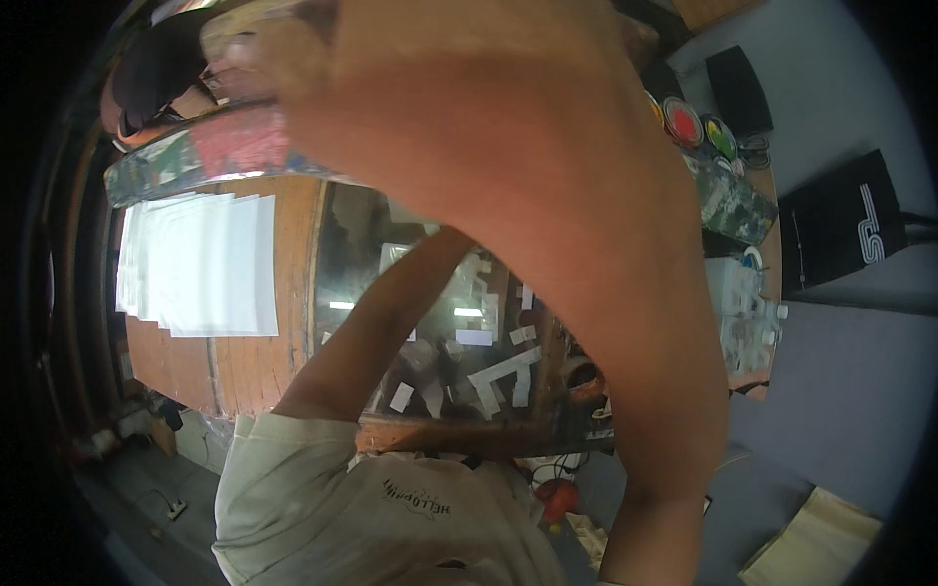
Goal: The person screen prints orange logos onto white sheets, placing each sheet on the printing table, lowering the screen frame, and using a squeegee to apply the ink before lifting the frame and moving the sheet to a pile.
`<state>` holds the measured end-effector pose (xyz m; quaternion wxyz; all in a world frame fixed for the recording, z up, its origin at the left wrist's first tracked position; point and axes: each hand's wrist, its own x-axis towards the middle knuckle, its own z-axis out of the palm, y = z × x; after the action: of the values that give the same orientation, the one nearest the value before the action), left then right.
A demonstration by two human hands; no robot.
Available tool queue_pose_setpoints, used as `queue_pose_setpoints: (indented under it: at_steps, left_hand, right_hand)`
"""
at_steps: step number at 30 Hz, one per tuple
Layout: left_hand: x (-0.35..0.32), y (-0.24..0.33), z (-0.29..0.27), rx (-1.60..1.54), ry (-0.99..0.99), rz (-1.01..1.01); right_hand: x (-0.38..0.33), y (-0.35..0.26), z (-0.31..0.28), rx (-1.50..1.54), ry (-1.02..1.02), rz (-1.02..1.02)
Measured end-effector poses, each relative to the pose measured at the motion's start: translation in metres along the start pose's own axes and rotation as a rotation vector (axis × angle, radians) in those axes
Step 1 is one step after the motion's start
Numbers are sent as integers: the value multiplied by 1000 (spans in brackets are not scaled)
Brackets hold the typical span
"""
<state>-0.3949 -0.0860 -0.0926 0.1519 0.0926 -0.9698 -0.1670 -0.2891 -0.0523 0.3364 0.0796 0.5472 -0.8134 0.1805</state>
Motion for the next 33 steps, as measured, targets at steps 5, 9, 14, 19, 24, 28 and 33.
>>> queue_pose_setpoints:
  at_steps: [5,9,14,19,24,28,33]
  left_hand:
    - [-13,-1,5,-45,-16,135]
    - [7,-38,-3,6,-104,-166]
    - [-101,-1,-2,-82,74,377]
    - [-137,-171,-68,588,396,-85]
    - [-220,-154,-84,135,269,-278]
    - [-324,-83,-104,175,-235,-282]
    - [-231,-185,-143,340,39,-539]
  right_hand:
    - [0,-9,3,-8,8,-8]
    - [0,-12,6,-23,20,-10]
    - [0,-15,3,-11,49,9]
    - [-1,-11,5,-5,40,4]
    - [-1,-5,8,18,37,-1]
    - [-5,-2,7,26,34,2]
    - [-6,0,9,27,35,4]
